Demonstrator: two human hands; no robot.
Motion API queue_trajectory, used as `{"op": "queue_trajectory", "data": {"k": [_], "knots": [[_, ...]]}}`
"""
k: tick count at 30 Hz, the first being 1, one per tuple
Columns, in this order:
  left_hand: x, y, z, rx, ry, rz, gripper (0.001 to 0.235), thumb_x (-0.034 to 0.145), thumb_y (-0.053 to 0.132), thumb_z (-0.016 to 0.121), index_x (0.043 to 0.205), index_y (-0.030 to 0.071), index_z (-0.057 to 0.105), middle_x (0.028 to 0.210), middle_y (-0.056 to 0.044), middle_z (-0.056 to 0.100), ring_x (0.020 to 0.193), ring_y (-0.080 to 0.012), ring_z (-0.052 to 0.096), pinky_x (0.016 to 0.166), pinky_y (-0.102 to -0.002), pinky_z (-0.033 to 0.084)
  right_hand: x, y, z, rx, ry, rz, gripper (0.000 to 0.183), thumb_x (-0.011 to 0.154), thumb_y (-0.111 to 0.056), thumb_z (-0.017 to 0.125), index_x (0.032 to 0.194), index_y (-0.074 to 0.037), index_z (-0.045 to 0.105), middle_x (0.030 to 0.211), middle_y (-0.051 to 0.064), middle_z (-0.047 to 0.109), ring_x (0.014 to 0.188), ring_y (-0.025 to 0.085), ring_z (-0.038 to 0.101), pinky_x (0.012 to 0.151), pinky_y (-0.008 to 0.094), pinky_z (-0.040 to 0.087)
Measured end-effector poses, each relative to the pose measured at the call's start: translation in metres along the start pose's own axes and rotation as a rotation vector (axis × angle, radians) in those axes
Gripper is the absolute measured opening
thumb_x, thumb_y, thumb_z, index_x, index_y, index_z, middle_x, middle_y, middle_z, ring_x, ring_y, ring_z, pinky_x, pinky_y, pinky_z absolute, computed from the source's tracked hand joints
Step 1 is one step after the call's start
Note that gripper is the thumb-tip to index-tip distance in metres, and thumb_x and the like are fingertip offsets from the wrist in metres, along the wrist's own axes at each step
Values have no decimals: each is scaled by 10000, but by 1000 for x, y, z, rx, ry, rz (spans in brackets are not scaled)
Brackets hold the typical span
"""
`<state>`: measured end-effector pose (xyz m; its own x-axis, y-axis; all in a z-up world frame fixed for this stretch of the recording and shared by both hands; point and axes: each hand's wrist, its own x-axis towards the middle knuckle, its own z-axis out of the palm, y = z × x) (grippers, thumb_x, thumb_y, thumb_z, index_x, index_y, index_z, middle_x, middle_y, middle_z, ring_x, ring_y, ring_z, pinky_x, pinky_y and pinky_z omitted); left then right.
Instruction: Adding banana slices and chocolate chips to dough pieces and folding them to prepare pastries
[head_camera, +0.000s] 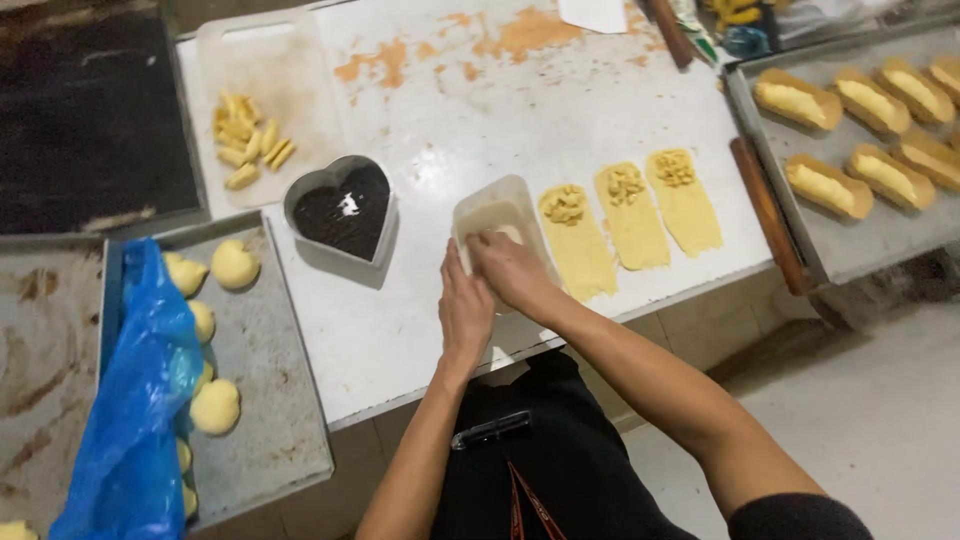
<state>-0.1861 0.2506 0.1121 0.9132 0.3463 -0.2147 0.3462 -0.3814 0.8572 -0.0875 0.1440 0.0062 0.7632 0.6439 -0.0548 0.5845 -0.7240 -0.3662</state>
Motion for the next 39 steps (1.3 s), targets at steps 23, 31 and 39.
{"op": "queue_trajectory", "data": {"k": [23, 31, 39], "knots": [[27, -7, 22, 21, 70, -42, 684, 947, 98, 346, 1606, 65, 163, 1575, -254, 311, 1217, -522, 576, 869, -618, 592, 59, 177, -79, 113, 64, 451, 190, 762, -113, 786, 932, -179, 840, 801, 63, 783, 821, 320, 772, 769, 404, 617], [21, 5, 18, 6, 70, -43, 683, 949, 99, 335, 1608, 53, 161, 1569, -268, 315, 1297, -511, 522, 943, -627, 552, 37, 137, -124, 364, 72, 521, 191, 795, -54, 797, 986, -65, 815, 826, 140, 781, 748, 298, 769, 749, 353, 609], [20, 5, 19, -1, 87, -29, 675, 955, 111, 329, 1608, 59, 167, 1560, -258, 329, 1319, -493, 509, 980, -618, 537, 29, 175, -168, 487, 96, 663, 171, 809, -79, 796, 979, -78, 807, 798, 141, 777, 683, 245, 768, 694, 314, 623]]}}
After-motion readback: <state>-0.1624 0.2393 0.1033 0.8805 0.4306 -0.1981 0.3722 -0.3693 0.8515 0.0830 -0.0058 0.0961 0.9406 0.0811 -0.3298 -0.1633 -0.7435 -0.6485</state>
